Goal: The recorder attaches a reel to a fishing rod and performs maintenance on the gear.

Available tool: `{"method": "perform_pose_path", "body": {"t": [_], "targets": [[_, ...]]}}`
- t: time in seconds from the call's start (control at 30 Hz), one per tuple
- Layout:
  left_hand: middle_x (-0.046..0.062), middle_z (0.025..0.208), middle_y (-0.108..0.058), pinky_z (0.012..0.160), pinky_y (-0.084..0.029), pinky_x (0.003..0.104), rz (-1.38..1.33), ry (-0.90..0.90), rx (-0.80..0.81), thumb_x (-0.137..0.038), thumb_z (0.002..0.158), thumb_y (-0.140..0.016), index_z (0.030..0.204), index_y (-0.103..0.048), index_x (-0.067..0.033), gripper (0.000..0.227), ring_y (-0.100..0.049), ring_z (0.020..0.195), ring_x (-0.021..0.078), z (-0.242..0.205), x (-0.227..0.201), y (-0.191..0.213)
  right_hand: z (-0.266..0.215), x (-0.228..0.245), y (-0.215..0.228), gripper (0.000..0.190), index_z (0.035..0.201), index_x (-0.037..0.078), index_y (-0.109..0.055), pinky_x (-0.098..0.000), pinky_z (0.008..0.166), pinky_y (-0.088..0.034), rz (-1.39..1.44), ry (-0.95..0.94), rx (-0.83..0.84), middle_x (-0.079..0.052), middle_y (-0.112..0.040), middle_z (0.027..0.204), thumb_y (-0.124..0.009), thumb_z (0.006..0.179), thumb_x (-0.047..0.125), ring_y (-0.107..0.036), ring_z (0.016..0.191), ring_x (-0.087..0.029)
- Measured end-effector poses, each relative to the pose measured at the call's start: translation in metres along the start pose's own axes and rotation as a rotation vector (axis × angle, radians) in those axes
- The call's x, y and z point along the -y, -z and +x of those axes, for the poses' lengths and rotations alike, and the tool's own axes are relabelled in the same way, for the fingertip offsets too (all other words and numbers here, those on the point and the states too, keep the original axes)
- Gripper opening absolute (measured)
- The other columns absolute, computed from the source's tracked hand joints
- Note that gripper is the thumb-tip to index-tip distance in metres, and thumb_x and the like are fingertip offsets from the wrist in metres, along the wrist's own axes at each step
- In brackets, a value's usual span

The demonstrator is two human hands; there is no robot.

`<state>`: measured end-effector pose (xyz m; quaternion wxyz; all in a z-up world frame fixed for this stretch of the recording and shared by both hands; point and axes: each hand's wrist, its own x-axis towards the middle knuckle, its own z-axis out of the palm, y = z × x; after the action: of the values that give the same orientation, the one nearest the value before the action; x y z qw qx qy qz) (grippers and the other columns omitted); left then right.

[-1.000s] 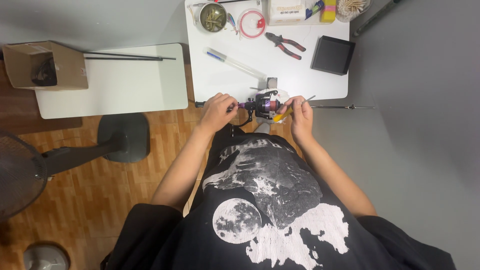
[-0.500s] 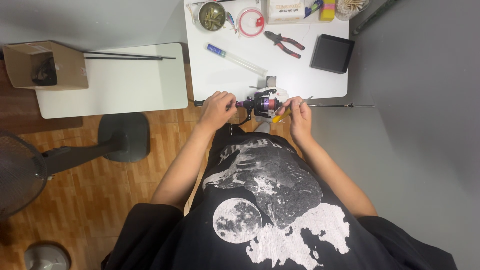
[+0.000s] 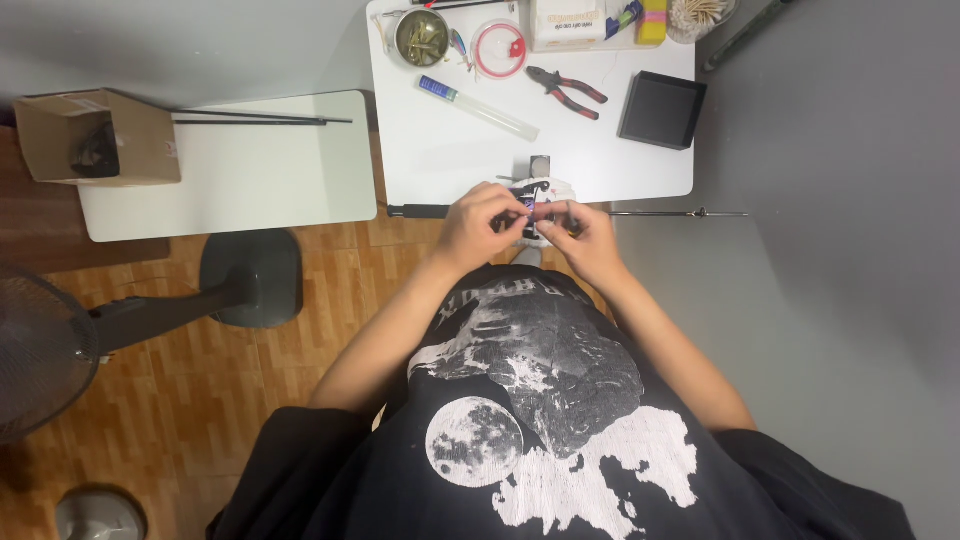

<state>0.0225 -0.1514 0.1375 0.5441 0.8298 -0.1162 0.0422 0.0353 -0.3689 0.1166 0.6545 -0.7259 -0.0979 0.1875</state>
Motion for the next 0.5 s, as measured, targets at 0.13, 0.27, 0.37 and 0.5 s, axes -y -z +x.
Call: {"method": "perform_pose_path", "body": {"t": [0.13, 0.27, 0.37, 0.5], "targets": [[0.003, 0.086, -0.072, 0.071, -0.056, 0.032, 0.114, -0.135, -0.042, -0.006, 0.08, -0.081, 0.088, -0.075, -0.0074, 0.01, -0.068, 0.082, 0.019, 0.007, -0.009, 0.0, 0.007, -0.012, 0.004, 0.018, 0.113, 0.002, -0.075, -0.0192, 0.07, -0.048, 0.003, -0.039, -0.004, 0.001, -0.073, 0.096, -0.075, 0.096, 0.008, -0.057, 0.078, -0.002], [0.002, 0.083, -0.071, 0.07, -0.056, 0.032, 0.173, -0.18, -0.054, -0.007, 0.078, -0.082, 0.085, -0.076, -0.008, 0.009, -0.067, 0.081, 0.019, 0.01, -0.007, -0.004, 0.012, -0.011, 0.008, 0.016, 0.108, 0.002, -0.076, -0.0197, 0.064, -0.045, -0.081, -0.122, -0.002, 0.003, -0.072, 0.087, -0.076, 0.094, 0.01, -0.054, 0.072, -0.001], [0.002, 0.083, -0.071, 0.07, -0.055, 0.032, 0.216, -0.211, -0.063, -0.008, 0.078, -0.083, 0.084, -0.076, -0.0083, 0.009, -0.067, 0.082, 0.0188, 0.013, 0.0, -0.005, 0.018, -0.008, 0.008, 0.014, 0.105, 0.002, -0.076, -0.0192, 0.065, -0.046, -0.115, -0.133, 0.022, 0.004, -0.072, 0.085, -0.075, 0.095, 0.012, -0.056, 0.073, 0.0], [0.001, 0.083, -0.07, 0.069, -0.055, 0.033, 0.276, -0.261, -0.052, -0.009, 0.077, -0.084, 0.08, -0.075, -0.0093, 0.01, -0.066, 0.082, 0.0186, 0.013, 0.004, -0.006, 0.022, -0.007, 0.01, 0.013, 0.102, 0.002, -0.077, -0.0201, 0.062, -0.044, -0.156, -0.14, 0.05, 0.004, -0.069, 0.079, -0.075, 0.095, 0.013, -0.053, 0.071, -0.001]]}}
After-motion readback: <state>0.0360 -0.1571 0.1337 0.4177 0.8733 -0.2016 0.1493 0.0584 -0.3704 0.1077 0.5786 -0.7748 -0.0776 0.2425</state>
